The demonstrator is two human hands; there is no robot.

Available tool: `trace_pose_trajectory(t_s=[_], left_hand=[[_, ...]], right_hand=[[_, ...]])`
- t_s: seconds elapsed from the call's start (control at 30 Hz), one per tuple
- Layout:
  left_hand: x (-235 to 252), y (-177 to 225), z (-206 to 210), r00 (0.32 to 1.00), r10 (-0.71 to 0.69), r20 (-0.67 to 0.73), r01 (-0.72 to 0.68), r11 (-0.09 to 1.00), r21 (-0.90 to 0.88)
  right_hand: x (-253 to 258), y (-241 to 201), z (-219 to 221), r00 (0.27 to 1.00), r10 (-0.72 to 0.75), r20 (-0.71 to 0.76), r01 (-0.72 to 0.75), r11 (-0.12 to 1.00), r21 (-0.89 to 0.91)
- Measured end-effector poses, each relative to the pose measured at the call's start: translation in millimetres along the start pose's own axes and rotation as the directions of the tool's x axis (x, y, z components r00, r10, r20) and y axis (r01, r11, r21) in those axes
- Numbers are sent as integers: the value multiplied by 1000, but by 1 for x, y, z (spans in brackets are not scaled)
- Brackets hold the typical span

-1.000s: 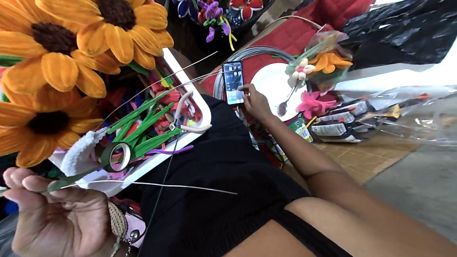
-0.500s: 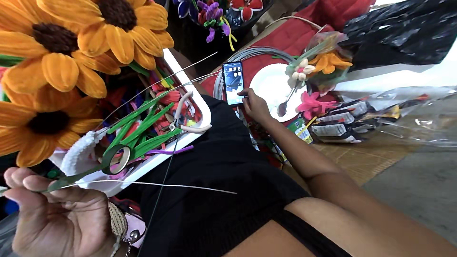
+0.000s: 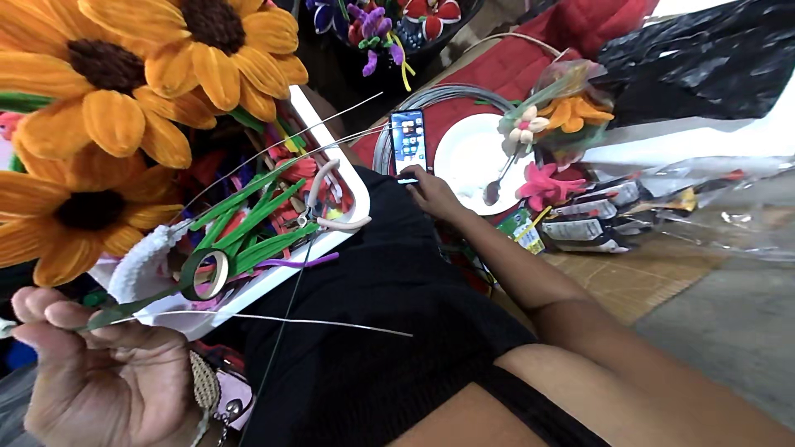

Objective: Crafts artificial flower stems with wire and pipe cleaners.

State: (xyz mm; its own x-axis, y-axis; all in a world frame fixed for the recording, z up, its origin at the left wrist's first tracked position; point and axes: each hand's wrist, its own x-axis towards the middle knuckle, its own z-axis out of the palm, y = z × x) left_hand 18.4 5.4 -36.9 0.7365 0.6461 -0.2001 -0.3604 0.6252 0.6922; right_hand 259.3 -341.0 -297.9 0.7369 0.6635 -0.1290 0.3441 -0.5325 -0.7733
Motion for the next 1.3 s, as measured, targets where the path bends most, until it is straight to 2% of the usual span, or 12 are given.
trace_pose_trajectory(t_s=[0.13,0.23,0.33,0.5,0.63,0.8,0.93,1.03,1.2,1.3], left_hand=[[0,-1,2,1000,6,3,-6,1000,16],[0,-3,5,1000,14,-2,-14,1000,11],[0,-3,4,1000,15,-11,-14,1000,10],[0,-2,1,1000,-5,-2,5,1000,-12],[-2,-1,1,1000,-5,11,5,1000,-23],[-1,-5,7,999,3,-35,-3,1000,-14],[-1,-5,1,1000,10,-28,-10,1000,11],[-2,-4,1,1000,13,-7,-13,1000,27],[-2,-1,3,1000,5,-1,-5,1000,-17],[-3,0,3,1000,5,8,-5,1000,-30]], right_hand=[[-6,6,-3,988,66,-137,-74,996,-54],[-7,6,-7,975,57,-214,-72,995,-63],[-6,5,-8,975,43,-218,-61,995,-77],[0,4,-4,986,102,-131,-118,985,-126],[4,1,-14,972,91,-214,-105,993,-55],[13,-27,-47,916,41,-399,-13,997,73],[17,-76,-86,867,-26,-498,89,990,105],[24,-101,-111,791,-120,-600,216,972,90],[25,-134,-132,717,-218,-662,351,934,72],[21,-144,-134,715,-237,-658,386,918,89]])
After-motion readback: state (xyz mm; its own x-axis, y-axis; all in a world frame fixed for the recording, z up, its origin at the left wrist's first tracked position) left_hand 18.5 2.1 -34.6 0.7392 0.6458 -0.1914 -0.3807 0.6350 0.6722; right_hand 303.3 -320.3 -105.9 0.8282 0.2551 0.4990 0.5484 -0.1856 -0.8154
